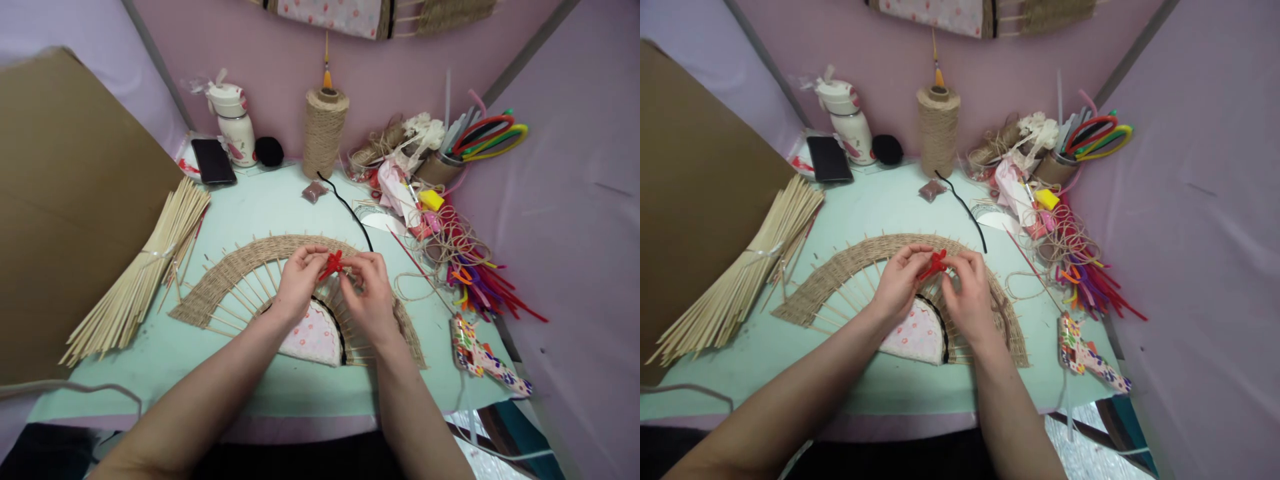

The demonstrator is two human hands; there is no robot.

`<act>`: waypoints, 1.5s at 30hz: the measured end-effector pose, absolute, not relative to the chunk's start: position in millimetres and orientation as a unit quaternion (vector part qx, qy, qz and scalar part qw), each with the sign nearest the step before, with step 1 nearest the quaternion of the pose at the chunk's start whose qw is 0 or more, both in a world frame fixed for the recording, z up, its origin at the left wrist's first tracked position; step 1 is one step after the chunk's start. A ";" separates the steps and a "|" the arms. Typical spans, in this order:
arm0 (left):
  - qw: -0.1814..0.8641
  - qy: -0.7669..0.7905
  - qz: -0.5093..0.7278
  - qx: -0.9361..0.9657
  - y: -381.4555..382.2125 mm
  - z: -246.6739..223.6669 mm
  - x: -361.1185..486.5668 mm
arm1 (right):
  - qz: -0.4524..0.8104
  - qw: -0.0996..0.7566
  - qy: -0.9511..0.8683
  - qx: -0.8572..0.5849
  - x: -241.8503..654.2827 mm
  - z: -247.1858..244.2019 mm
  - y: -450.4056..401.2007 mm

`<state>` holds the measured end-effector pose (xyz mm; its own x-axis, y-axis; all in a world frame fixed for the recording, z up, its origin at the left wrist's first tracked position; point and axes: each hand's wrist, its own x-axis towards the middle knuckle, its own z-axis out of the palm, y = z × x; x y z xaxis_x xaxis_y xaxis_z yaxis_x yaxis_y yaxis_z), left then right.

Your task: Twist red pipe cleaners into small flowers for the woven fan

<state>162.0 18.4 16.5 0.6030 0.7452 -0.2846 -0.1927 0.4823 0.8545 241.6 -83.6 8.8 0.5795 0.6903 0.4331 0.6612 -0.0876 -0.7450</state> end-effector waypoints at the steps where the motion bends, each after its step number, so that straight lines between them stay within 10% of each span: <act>1: 0.782 0.333 0.297 0.435 18.0 15.8 161.8 | 0.009 0.475 -0.486 -0.734 240.6 9.0 -83.8; 7: 0.723 0.331 0.267 0.544 15.3 15.0 159.4 | 0.000 0.443 -0.541 -0.715 240.2 11.0 -84.8; 17: 0.729 0.281 0.223 0.583 6.0 10.8 162.5 | 0.225 0.667 -0.229 -0.673 248.6 6.1 -83.8; 45: 0.864 0.286 0.079 0.407 17.0 21.2 157.0 | 0.354 0.677 -0.164 -0.623 268.8 11.8 -92.4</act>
<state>157.0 17.0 21.2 0.8234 0.3701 -0.4301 0.0959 0.6564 0.7483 268.8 -92.4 11.8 0.6949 0.6848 -0.2195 -0.2754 -0.0284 -0.9609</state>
